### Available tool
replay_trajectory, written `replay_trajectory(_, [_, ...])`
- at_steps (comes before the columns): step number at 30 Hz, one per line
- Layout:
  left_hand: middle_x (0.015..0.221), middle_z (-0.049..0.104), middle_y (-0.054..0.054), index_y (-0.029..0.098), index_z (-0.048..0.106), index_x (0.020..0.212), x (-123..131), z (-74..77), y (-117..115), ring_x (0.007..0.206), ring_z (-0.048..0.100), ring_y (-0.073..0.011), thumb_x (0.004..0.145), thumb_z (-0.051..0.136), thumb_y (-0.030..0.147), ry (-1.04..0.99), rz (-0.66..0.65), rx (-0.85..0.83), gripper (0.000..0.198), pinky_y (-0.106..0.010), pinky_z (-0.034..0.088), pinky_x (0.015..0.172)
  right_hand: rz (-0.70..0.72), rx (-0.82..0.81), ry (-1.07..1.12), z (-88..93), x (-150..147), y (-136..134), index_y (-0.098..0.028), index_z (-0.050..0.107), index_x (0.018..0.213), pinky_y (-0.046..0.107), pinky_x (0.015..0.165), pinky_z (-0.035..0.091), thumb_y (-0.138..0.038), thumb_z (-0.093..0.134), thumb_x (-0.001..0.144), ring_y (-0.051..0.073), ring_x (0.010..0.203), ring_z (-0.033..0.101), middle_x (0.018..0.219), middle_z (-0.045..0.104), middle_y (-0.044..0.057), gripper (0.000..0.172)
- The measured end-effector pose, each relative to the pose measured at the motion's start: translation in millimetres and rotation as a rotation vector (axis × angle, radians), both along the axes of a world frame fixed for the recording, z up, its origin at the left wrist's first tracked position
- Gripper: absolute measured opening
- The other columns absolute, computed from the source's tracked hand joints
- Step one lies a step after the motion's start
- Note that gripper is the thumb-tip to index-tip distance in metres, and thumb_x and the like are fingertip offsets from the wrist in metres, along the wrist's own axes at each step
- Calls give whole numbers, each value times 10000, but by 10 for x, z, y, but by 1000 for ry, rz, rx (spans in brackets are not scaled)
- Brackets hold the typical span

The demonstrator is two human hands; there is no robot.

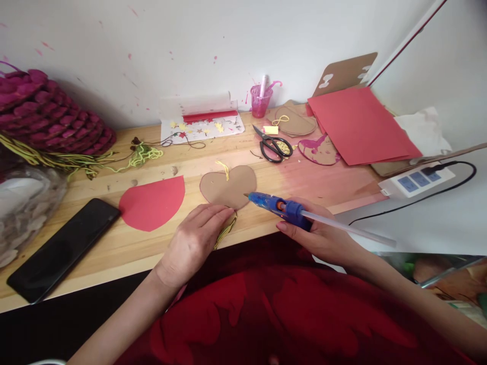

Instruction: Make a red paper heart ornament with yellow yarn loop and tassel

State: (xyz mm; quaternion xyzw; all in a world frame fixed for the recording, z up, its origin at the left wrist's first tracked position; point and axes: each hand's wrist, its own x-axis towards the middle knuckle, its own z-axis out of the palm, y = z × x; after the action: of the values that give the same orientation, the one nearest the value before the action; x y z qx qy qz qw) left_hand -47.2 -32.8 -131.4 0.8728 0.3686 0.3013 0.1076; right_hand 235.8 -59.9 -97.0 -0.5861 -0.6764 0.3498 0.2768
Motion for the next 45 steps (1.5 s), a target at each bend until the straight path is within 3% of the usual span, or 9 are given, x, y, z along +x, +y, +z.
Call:
replay_trajectory(7, [1345,659,-135,187,561,1433,-113,-35,15,1225,604,-271,1003,527,131,147,-82,11,436,-444,537,1049,1,-9,-11,15,-17,-4,-256,689,1085,381,741,537,-496,672,897,249,829,677,936,739,46,305])
replay_trajectory(16, [1513,571,-95,248,508,1500,-200,47,68,1362,528,-277,1027,448,138,326,-163,-22,489,-467,496,1096,15,-22,-9,42,-25,1,-260,694,1134,372,746,549,-476,686,893,258,878,697,1017,763,50,324])
replay_trajectory(27, [1523,568,-58,283,508,1502,-247,70,105,1413,487,-285,1013,425,112,402,-153,-4,525,-440,469,1074,74,-79,-56,96,-69,15,-264,670,966,316,617,487,-509,673,902,195,675,630,765,690,-12,253])
replay_trajectory(36, [1555,535,-49,268,513,1497,-250,66,97,1417,472,-299,1017,438,125,451,-139,50,507,-444,467,1059,157,-175,-6,94,-113,66,-269,697,1211,368,854,544,-512,578,977,250,997,702,1081,766,28,358])
replay_trajectory(45, [1557,530,-64,244,547,1474,-242,71,92,1417,466,-321,1023,437,138,468,-129,46,476,-467,473,1037,213,-146,-9,144,-165,149,-201,734,1139,348,800,546,-482,550,993,238,911,701,1006,775,48,367])
